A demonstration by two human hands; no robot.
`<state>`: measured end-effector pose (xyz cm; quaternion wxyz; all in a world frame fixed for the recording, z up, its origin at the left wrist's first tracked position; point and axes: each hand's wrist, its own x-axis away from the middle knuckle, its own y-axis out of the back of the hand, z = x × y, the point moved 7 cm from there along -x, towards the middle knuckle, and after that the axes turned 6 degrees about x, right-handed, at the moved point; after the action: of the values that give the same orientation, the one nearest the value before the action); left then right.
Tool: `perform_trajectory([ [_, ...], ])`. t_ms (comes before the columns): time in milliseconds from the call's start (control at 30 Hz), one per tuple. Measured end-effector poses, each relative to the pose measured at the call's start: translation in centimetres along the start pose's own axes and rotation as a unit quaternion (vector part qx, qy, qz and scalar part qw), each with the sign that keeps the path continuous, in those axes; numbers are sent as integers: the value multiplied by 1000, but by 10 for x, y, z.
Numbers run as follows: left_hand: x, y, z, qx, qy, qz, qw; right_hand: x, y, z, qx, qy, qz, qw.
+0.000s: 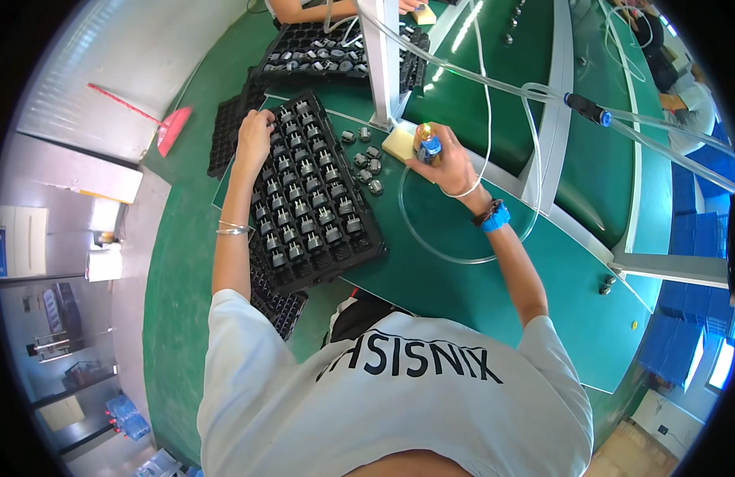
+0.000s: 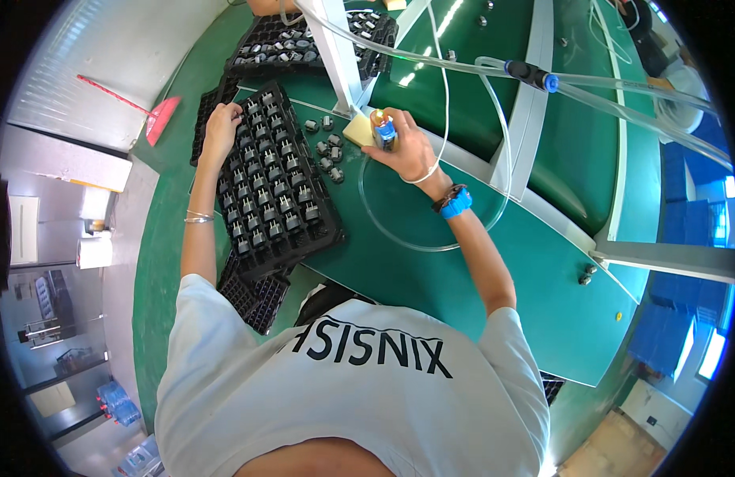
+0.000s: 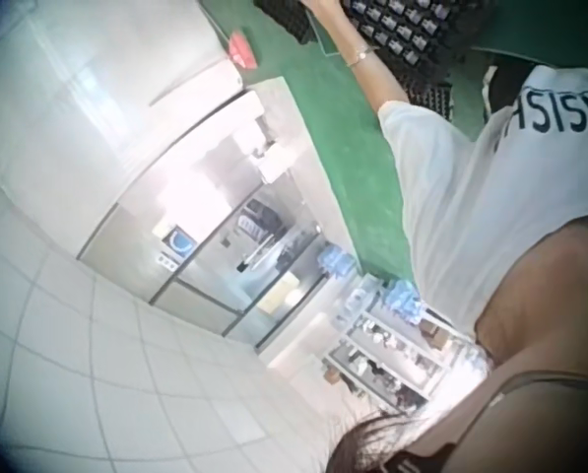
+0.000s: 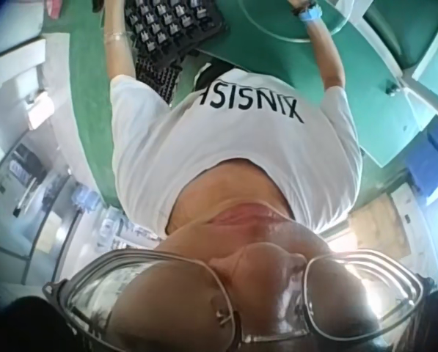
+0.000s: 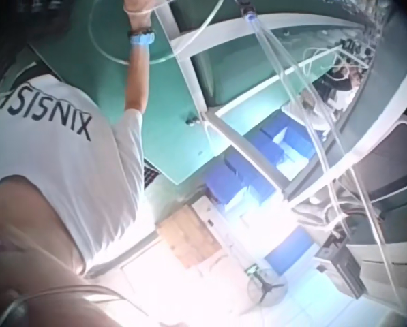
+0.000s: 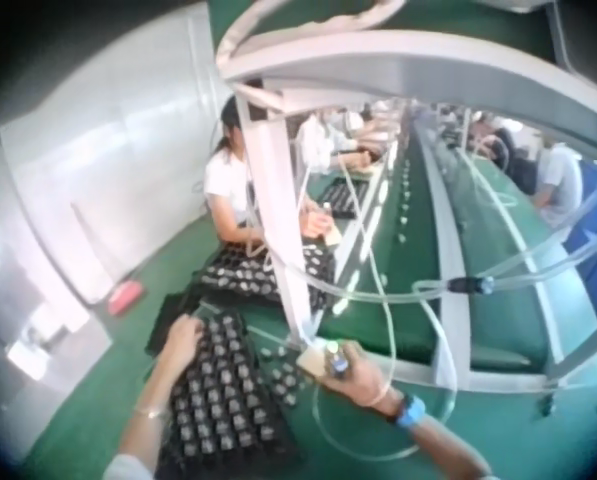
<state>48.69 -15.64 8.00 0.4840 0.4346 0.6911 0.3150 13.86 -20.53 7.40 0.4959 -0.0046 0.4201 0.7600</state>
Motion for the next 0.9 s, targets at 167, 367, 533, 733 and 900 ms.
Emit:
perform_trajectory([
  [167, 8, 9, -14, 2, -25, -69, 997, -3, -2, -1, -3, 26, -48, 999],
  [367, 19, 20, 9, 53, 56, -60, 995, -29, 6, -57, -98, -84, -97, 987],
  [533, 38, 16, -23, 541, 196, 5, 818, -62, 42, -130, 121, -63, -230, 964],
  [733, 77, 17, -121, 751, 172, 47, 636, -77, 48, -155, 200, -126, -221, 946],
  [900, 99, 16, -171, 689, 172, 14, 704, -72, 63, -114, 186, -76, -263, 944],
])
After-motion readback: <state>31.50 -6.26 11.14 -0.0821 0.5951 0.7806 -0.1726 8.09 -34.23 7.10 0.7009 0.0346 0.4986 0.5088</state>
